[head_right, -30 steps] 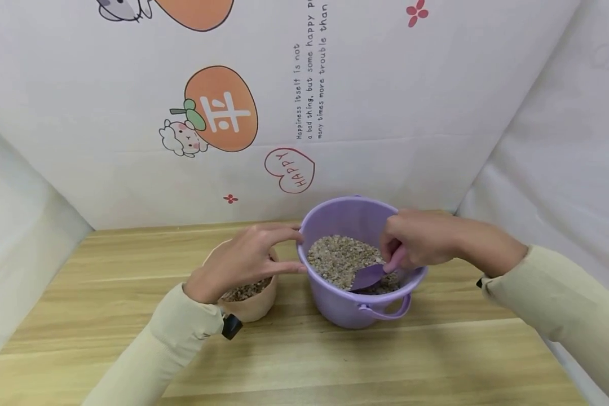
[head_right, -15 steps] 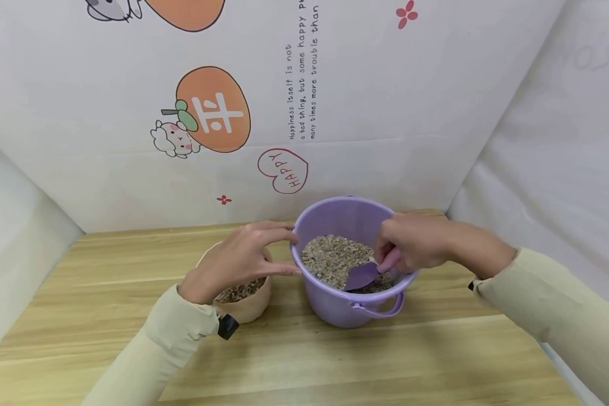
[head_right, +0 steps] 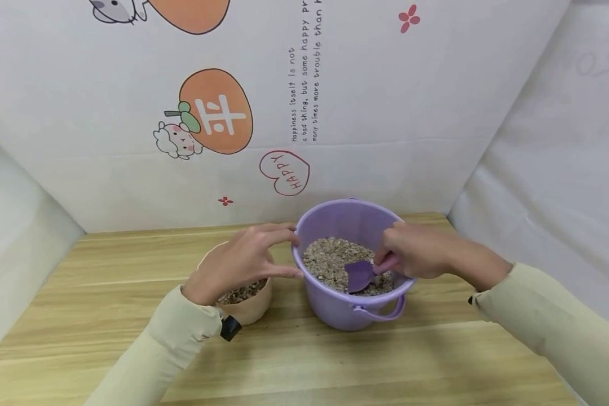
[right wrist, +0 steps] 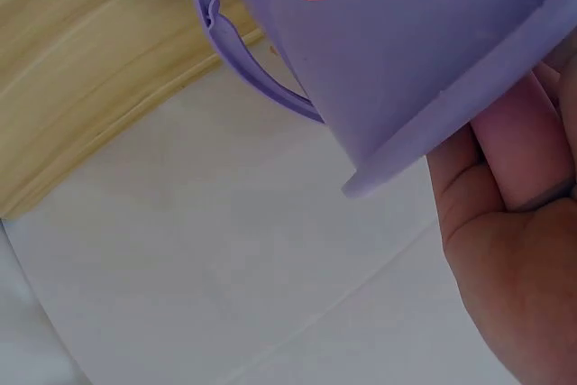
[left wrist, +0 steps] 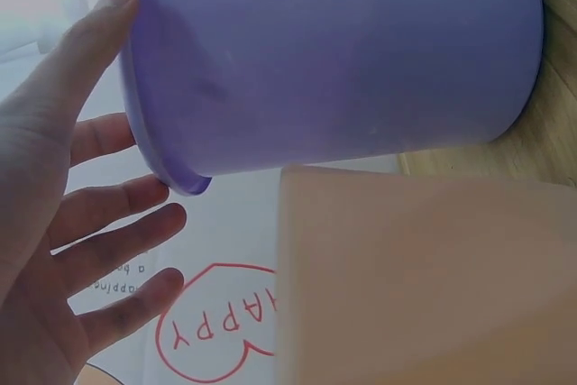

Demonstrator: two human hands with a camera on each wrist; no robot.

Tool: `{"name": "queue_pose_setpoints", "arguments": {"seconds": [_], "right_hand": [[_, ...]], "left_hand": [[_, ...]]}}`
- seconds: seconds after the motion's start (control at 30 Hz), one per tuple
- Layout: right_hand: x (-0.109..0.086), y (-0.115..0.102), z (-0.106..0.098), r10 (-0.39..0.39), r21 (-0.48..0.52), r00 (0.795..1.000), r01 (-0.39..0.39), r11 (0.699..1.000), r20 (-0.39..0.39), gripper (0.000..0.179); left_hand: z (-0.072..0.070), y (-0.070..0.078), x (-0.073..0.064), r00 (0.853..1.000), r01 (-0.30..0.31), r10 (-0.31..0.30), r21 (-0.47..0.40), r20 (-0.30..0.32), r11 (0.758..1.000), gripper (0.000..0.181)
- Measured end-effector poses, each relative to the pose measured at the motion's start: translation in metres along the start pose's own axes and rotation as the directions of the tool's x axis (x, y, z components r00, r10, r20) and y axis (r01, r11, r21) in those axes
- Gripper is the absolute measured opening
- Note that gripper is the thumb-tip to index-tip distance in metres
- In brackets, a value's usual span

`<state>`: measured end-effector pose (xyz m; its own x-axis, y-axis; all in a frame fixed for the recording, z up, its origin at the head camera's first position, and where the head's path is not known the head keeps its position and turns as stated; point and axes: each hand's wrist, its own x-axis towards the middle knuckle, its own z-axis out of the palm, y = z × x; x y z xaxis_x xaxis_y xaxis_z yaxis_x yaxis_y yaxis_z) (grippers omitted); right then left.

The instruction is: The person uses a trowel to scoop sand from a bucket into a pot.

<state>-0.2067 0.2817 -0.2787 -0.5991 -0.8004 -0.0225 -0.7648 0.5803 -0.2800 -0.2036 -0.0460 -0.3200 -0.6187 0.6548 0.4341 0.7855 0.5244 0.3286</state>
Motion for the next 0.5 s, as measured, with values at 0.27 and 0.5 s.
{"name": "queue_pose_setpoints", "arguments": {"seconds": [0.27, 0.5], "right_hand": [[0.001, 0.005, 0.004, 0.011, 0.021, 0.999, -0.010, 1.000, -0.034, 0.020], [-0.001, 0.011, 0.005, -0.006, 0.031, 0.998, 0.008, 0.999, -0.066, 0.019]], "left_hand": [[0.001, -0.003, 0.000, 1.000, -0.017, 0.017, 0.004, -0.013, 1.000, 0.046], [0.003, -0.005, 0.003, 1.000, -0.030, 0.030, -0.007, -0.008, 1.000, 0.047]]}}
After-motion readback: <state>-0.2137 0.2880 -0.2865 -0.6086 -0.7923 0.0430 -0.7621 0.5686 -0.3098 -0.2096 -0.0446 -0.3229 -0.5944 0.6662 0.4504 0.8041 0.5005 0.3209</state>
